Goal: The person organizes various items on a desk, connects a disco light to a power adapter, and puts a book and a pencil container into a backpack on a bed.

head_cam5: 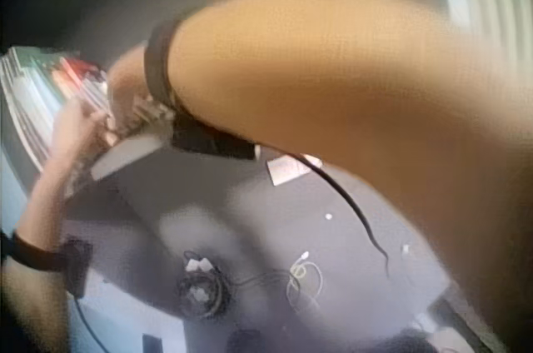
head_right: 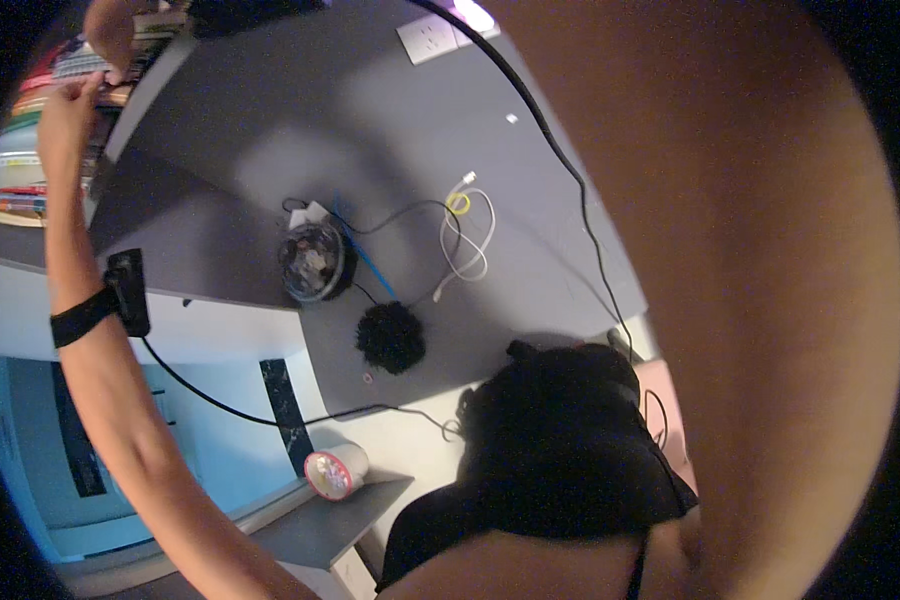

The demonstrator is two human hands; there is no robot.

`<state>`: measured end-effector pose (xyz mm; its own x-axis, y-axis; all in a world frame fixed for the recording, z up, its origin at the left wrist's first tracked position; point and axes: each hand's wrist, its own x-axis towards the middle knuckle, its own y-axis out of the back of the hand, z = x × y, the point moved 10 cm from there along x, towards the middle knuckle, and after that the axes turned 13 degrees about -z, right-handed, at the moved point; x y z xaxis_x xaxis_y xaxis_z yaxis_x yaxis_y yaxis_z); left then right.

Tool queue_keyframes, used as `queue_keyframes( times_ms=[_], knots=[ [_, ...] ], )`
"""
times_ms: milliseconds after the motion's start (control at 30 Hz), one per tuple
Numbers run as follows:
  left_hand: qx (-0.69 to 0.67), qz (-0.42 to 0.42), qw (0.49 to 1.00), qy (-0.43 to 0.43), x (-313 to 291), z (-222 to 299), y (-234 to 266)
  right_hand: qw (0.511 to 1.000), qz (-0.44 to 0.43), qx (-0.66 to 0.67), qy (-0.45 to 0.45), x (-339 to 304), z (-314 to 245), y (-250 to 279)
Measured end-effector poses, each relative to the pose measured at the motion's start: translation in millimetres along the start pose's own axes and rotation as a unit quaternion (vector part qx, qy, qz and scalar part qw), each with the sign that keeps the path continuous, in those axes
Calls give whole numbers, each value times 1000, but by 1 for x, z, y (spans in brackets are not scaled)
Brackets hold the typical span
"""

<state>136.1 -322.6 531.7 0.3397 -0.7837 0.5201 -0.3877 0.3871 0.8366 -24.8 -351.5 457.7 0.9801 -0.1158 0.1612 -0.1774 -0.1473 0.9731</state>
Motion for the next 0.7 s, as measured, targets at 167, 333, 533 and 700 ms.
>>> queue_keyframes(
  times_ms=[167,333,533,700],
  knots=[
    [-145,-61,986,-54,-13,-38,-15,998,69,-12,-4,-100,-34,7],
    [-372,-112,918,-82,-172,16,-1,994,88,24,-63,-209,-44,1],
    [-523,-375,765,23,-304,92,-102,905,-27,281,-317,-364,94,-133],
    [-609,-554,567,18,-369,199,-195,869,-72,227,-434,-465,212,-320]
  ],
)
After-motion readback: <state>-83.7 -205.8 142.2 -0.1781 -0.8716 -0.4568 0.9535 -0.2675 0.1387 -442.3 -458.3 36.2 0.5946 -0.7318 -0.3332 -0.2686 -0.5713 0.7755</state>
